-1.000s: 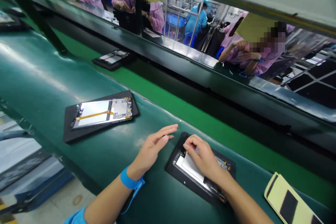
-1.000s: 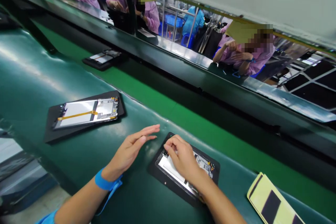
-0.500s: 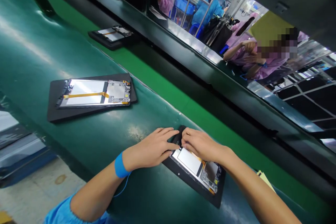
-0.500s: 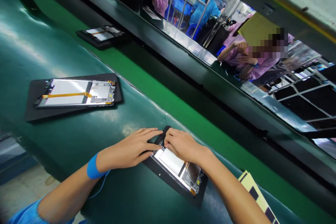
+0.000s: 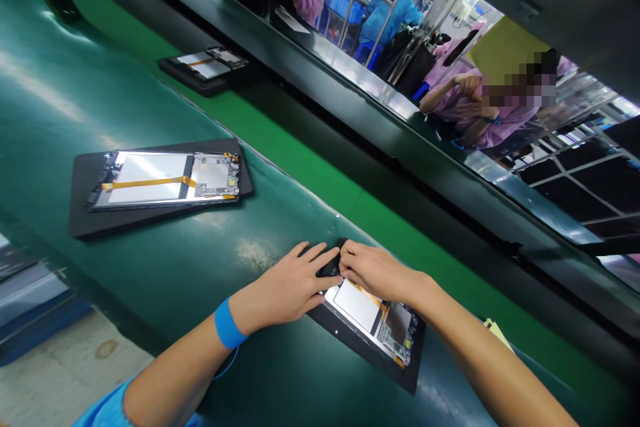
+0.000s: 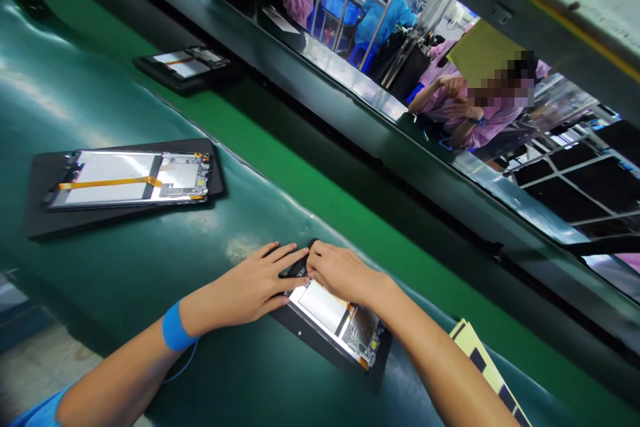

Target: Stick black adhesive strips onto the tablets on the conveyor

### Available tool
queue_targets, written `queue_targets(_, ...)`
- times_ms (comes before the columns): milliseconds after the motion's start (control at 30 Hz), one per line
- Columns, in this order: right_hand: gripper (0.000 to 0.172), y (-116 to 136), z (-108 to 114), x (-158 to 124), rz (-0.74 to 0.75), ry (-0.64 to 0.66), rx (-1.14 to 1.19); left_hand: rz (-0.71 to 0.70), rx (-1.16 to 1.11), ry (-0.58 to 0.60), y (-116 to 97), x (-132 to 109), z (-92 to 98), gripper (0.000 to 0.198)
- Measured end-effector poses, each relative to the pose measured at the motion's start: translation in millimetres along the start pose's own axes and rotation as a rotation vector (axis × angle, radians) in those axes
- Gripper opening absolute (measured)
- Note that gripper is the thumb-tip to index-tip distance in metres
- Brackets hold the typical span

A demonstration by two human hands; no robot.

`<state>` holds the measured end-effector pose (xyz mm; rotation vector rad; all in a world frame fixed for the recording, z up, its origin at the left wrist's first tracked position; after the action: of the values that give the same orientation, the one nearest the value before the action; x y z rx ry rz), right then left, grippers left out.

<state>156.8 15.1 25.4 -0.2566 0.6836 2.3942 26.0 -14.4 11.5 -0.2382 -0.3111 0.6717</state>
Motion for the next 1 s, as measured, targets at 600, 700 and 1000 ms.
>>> queue_targets(600, 0.028, 1.0, 7.4, -8.7, -0.079, -0.149, -0.112, 0.047, -0.059, 0.073, -0.6, 1.0, -9.8, 0.047)
queue_targets(700, 0.029, -4.9, 11.2, -23.3, -0.087, -0.338, -0.048, 0.046, -0.05, 0.102, -1.4, 1.5, -9.1, 0.044)
queue_targets(1000, 0.022, -1.2, -18.9, -87.4, -0.163, -0.68, -0.07, 0.063, -0.032, 0.086, -1.9, 1.2, -17.3, 0.063)
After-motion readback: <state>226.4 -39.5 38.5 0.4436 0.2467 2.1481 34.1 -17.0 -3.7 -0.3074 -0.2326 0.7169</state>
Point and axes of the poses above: each hand's wrist, its own x-axis towards the middle knuckle, its own z-axis out of the back of the hand, y = z × x, the point moved 7 cm from there along x, towards the middle knuckle, and after that the axes turned 11 degrees about z, right-handed, at the moved point
